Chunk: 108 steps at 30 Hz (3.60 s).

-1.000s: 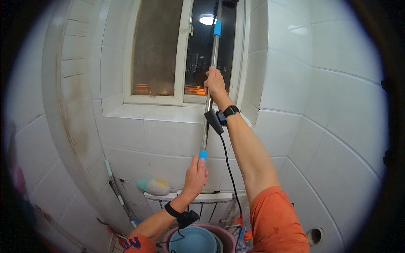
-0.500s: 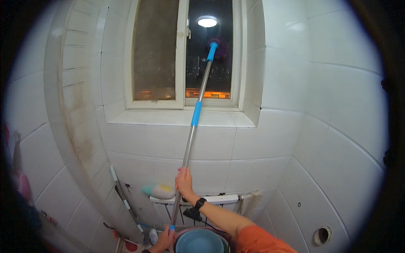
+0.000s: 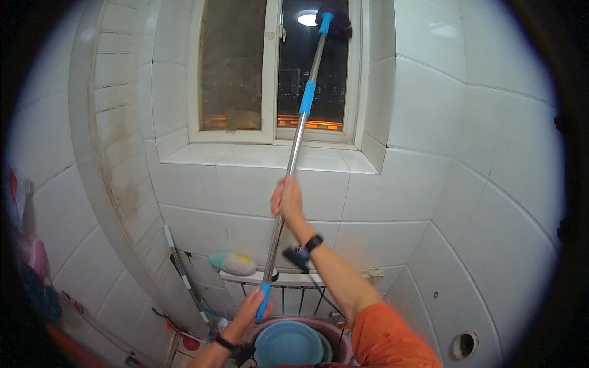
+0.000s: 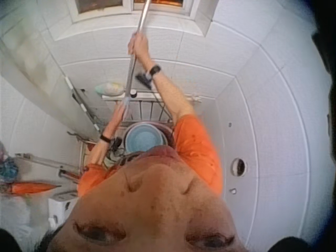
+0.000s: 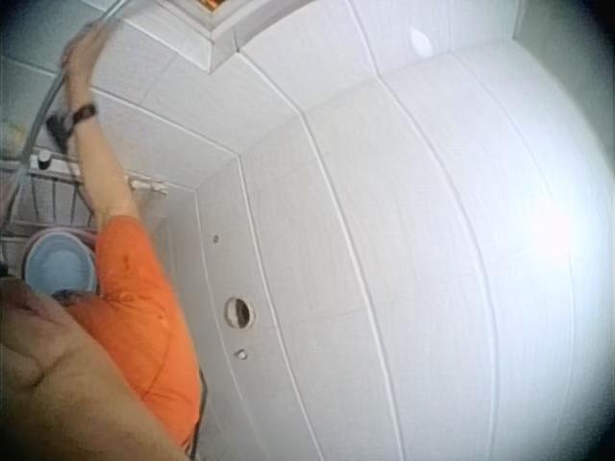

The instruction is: The person uses a long-handled mop to wipe the window sill and glass in a bathroom. They repeatedly dip the mop head into a bucket of water, wring it, and continue cleaning the window area.

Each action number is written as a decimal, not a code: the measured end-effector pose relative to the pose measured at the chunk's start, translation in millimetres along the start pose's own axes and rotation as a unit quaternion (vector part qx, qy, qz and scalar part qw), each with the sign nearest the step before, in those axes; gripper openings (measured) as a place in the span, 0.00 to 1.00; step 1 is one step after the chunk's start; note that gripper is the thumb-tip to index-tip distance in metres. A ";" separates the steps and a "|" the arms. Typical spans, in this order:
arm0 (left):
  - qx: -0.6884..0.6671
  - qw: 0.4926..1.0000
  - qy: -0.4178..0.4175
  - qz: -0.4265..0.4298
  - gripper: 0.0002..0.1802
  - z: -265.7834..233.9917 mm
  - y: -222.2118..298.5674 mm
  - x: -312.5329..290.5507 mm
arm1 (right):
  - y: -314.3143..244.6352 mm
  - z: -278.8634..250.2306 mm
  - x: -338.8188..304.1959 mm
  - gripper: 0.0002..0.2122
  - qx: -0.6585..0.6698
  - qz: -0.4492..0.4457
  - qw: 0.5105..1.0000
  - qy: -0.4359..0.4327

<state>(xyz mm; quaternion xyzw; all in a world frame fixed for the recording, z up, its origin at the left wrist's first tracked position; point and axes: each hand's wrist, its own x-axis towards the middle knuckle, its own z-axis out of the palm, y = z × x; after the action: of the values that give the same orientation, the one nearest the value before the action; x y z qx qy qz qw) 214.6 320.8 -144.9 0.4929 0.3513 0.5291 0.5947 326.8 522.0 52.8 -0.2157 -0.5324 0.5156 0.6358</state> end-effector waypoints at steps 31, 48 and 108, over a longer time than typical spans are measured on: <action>0.383 0.898 0.193 0.096 0.18 5.0 -60.9 -16.8 | 45.8 14.1 -34.9 0.17 -0.106 -0.003 0.994 -0.003; 0.310 0.937 0.148 -0.059 0.14 -70.2 -135.5 -97.8 | 139.5 21.1 -121.0 0.15 -0.134 -0.018 0.991 0.012; 0.358 0.918 0.172 -0.021 0.14 -37.2 -10.1 -114.5 | 37.2 33.6 -80.4 0.13 -0.043 0.017 0.997 -0.061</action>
<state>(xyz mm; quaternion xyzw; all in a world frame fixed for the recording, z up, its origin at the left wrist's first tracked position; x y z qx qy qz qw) 160.4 217.5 -176.4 0.5668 0.6240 0.4323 0.3202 288.6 455.5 -2.9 -0.2199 -0.5883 0.5154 0.5831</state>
